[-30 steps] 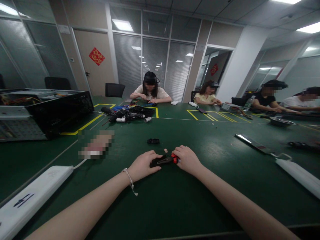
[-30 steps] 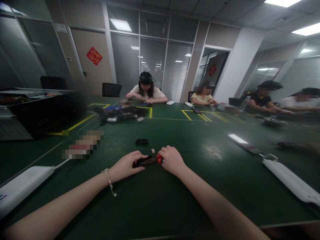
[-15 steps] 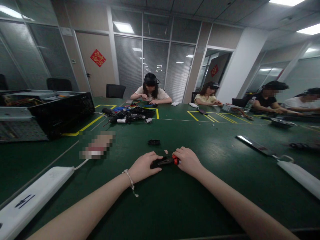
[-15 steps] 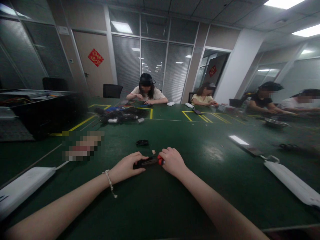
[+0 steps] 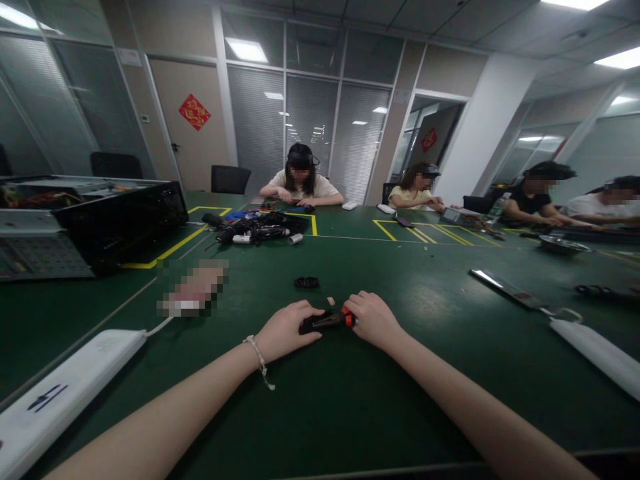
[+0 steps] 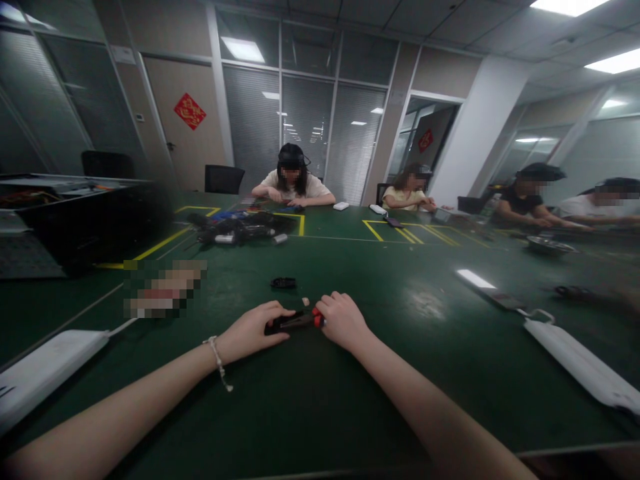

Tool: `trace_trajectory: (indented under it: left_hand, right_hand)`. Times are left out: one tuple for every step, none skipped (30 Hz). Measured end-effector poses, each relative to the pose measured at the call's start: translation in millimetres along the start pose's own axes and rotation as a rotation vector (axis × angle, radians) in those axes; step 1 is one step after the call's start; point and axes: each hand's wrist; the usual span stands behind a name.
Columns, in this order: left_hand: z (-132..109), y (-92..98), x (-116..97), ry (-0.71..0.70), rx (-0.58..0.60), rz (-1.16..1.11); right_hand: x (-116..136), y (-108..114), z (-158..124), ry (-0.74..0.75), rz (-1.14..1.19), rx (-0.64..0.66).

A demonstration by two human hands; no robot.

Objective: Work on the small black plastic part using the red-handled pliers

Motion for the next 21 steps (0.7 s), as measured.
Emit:
trace_trajectory:
  left_hand:
    - [0.2,0.3,-0.2,0.002,0.002,-0.001]
    - [0.4,0.7,-0.4,0.006,0.004,0.001]
    - [0.6,1.0,-0.6,0.012,0.009,0.003]
    - [0.8,1.3,-0.9,0.019,0.013,0.006]
    - [0.9,1.5,-1.1,0.025,0.019,0.010]
    - [1.0,1.7,-1.3,0.030,0.025,0.013]
    - [1.0,1.9,-1.4,0.032,0.031,0.014]
    - [1.0,1.9,-1.4,0.032,0.036,0.015]
    - [0.8,1.9,-1.3,0.030,0.036,0.014]
    - [0.7,1.8,-1.1,0.026,0.032,0.014]
    - [0.5,1.6,-0.9,0.018,0.026,0.012]
    - [0.3,1.4,-0.7,0.009,0.018,0.009]
    - [0.1,1.2,-0.5,0.001,0.011,0.006]
    - [0.0,0.9,-0.4,-0.006,0.003,0.005]
    - [-0.1,0.7,-0.4,-0.010,-0.001,0.005]
    - [-0.1,0.5,-0.5,-0.012,-0.005,0.006]
    - [0.0,0.3,-0.6,-0.013,-0.007,0.009]
    - [0.1,0.2,-0.7,-0.010,-0.009,0.010]
    - [0.2,0.2,-0.9,-0.008,-0.007,0.010]
    - [0.3,0.2,-1.0,-0.005,-0.006,0.009]
    - [0.3,0.3,-1.1,-0.004,-0.005,0.008]
  right_hand:
    - [0.0,0.4,0.3,0.003,-0.003,-0.002]
    - [-0.2,0.9,0.4,0.006,-0.003,-0.004]
    - [-0.5,1.3,0.4,0.007,-0.004,-0.005]
    - [-0.9,1.7,0.2,0.007,-0.003,-0.005]
    - [-1.4,1.9,-0.1,0.007,-0.001,-0.004]
    - [-1.9,2.1,-0.4,0.006,0.003,-0.001]
    - [-2.3,2.1,-0.7,0.004,0.007,0.003]
    - [-2.6,2.0,-1.0,0.001,0.010,0.006]
    - [-2.9,1.9,-1.2,-0.002,0.012,0.009]
    - [-3.0,1.9,-1.2,-0.005,0.015,0.010]
    - [-3.1,1.8,-1.1,-0.006,0.017,0.010]
    - [-3.3,1.9,-0.9,-0.007,0.019,0.012]
    - [-3.4,1.9,-0.6,-0.006,0.021,0.014]
    - [-3.6,2.1,-0.2,-0.005,0.023,0.017]
    - [-3.9,2.2,0.1,-0.003,0.026,0.018]
    - [-4.1,2.3,0.3,-0.001,0.031,0.017]
    - [-4.4,2.3,0.5,0.001,0.037,0.014]
    - [-4.7,2.2,0.6,0.002,0.045,0.009]
    - [-4.9,2.1,0.6,0.002,0.055,0.004]
    - [-5.1,1.7,0.5,0.001,0.064,0.001]
    - [-5.4,1.3,0.3,-0.001,0.070,-0.001]
Point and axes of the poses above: each hand's wrist, its own z-axis towards the middle knuckle, its own y-axis out of the back of the hand, x = y × z, and after that the axes turned 11 degrees about -x, right-handed
